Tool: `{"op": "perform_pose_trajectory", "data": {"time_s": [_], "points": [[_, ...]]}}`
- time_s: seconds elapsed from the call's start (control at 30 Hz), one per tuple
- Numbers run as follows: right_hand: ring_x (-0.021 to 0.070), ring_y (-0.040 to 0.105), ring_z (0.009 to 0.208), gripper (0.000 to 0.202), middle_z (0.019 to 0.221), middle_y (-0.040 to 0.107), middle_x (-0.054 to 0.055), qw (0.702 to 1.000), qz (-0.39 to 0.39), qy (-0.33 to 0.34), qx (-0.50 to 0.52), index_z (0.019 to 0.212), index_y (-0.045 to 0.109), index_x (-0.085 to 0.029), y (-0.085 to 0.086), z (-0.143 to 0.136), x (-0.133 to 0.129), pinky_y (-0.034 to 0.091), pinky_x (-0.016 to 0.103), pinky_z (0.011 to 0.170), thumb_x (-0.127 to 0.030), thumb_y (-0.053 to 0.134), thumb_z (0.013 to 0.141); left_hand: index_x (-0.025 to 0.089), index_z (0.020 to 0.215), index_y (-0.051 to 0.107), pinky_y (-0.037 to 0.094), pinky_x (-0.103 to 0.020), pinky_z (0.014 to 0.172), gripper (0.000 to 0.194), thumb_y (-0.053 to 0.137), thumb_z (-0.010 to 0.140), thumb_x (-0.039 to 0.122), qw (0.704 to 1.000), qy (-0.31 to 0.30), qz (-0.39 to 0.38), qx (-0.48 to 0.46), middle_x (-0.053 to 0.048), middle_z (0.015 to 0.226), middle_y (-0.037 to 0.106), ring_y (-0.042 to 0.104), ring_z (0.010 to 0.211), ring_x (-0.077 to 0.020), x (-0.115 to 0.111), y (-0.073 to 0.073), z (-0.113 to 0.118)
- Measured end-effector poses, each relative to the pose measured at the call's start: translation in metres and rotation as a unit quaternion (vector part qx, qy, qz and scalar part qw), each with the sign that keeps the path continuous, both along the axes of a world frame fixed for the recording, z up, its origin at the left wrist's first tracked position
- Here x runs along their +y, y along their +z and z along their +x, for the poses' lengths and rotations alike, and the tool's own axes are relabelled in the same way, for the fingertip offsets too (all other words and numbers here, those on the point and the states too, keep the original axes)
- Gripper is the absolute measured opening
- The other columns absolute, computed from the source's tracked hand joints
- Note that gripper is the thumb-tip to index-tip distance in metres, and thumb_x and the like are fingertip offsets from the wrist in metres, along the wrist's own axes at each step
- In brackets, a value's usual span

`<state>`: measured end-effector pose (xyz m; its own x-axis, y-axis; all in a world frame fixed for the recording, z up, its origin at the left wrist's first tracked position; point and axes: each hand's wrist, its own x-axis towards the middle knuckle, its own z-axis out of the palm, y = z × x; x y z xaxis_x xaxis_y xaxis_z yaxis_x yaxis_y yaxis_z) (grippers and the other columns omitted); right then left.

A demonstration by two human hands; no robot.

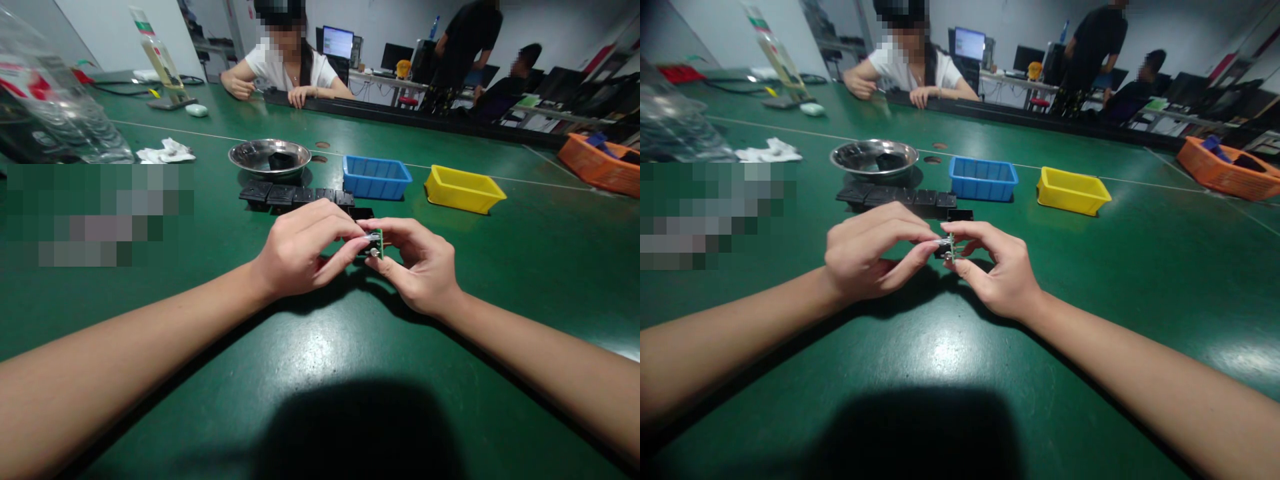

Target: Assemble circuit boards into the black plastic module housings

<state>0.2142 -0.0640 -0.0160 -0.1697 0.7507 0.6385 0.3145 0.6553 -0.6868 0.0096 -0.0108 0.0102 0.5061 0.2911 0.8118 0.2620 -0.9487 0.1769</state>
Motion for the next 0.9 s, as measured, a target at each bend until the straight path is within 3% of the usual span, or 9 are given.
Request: {"op": "perform_pose_trajectory", "data": {"time_s": [0.27,0.53,0.9], "points": [[0.0245,0.071,0.111,0.035,0.123,0.073,0.007,1.0,0.005,0.01,0.008,0.123,0.069,-0.025,0.0003,-0.0005,-0.0006,0.06,0.04,0.096,-0.025,0.074,0.088,0.02,0.088,0.069,0.056,-0.029,0.07,0.011,0.062,0.095,0.024,1.0,-0.022,-0.002,-0.02,-0.005,0.08,0.075,0.071,0.074,-0.0157,-0.0035,0.0013,0.0005],[0.0215,0.072,0.097,0.034,0.115,0.075,0.007,1.0,0.001,0.006,-0.003,0.12,0.069,-0.023,0.0018,0.0007,0.0001,0.06,0.036,0.087,-0.031,0.075,0.088,0.019,0.087,0.069,0.056,-0.029,0.068,0.014,0.063,0.095,0.028,0.999,-0.009,-0.036,-0.027,-0.006,0.081,0.075,0.07,0.072,-0.0154,-0.004,0.0006,0.0014],[0.0188,0.073,0.083,0.031,0.096,0.077,0.006,1.0,-0.004,0.019,-0.001,0.115,0.07,-0.019,0.0036,0.0017,-0.0018,0.06,0.032,0.076,-0.033,0.075,0.088,0.016,0.093,0.07,0.058,-0.025,0.071,0.004,0.066,0.093,0.017,0.997,-0.046,0.057,-0.027,-0.006,0.086,0.076,0.072,0.078,-0.014,0.0024,0.0016,0.0013]]}}
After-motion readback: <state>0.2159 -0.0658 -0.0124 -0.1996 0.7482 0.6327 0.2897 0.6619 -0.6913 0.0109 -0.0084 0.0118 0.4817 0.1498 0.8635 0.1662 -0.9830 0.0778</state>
